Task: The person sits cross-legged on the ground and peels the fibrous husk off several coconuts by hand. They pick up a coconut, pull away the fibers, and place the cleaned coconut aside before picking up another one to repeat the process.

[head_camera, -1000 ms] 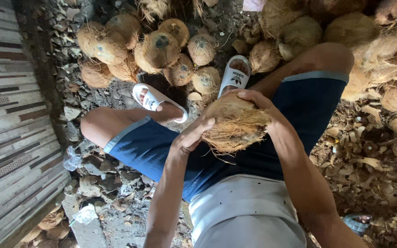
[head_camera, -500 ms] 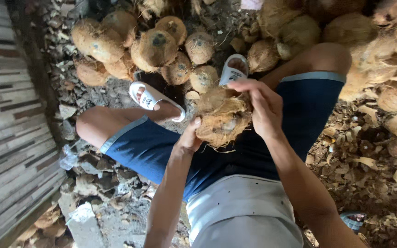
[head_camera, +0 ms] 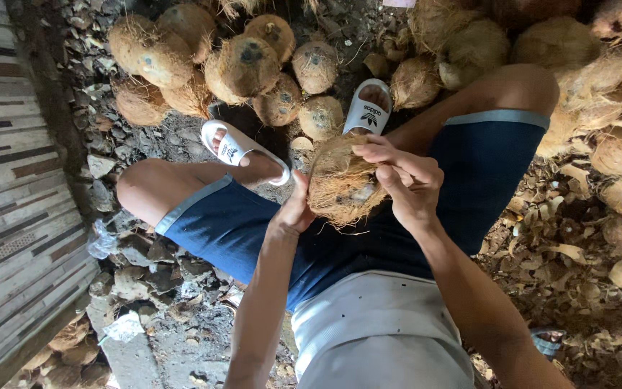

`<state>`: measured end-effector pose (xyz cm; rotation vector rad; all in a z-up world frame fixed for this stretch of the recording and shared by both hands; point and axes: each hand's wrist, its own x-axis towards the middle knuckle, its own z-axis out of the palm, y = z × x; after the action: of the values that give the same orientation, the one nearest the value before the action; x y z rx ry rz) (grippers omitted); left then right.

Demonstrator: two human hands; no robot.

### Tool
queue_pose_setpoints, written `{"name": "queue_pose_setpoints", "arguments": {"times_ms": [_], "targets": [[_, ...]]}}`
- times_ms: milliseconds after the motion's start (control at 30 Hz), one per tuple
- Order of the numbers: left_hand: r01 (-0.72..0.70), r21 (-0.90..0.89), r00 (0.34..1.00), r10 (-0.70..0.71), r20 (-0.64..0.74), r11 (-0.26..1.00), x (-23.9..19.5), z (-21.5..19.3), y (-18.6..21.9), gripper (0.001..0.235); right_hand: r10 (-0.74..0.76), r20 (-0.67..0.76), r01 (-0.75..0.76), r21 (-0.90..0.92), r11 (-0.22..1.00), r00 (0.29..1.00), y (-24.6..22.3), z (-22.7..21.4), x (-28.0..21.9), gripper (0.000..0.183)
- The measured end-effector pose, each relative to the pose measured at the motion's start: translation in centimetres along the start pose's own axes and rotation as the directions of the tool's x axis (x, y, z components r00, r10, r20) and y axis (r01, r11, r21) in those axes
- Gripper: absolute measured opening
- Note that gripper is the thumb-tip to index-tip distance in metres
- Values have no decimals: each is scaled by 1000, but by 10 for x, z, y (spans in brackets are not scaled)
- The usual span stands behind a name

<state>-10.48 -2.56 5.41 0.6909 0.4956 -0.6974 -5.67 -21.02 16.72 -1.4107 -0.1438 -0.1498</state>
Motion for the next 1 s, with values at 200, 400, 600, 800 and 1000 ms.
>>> {"name": "queue_pose_setpoints", "arguments": {"times_ms": [200, 400, 600, 800, 1000], "targets": [[-70, 392, 992, 21, 128, 917, -14, 40, 30, 119, -22, -264, 28, 19, 999, 964, 6, 15, -7, 29], [-166, 405, 984, 122, 132, 899, -14, 52, 34, 129, -28, -458, 53, 42, 998, 889, 0, 31, -10, 32], [-217, 381, 976, 188, 112, 899, 16, -23, -21, 131, 18, -455, 37, 113, 993, 890, -10, 31, -2, 34], [-311, 227, 940, 263, 220, 923, 17, -1, 9, 130, 51, 14, -53, 164, 985, 999, -21, -1, 4, 39], [-127, 222, 968, 72, 240, 967, 7, 12, 2, 118, 26, 349, -73, 120, 990, 937, -10, -33, 10, 27]]}}
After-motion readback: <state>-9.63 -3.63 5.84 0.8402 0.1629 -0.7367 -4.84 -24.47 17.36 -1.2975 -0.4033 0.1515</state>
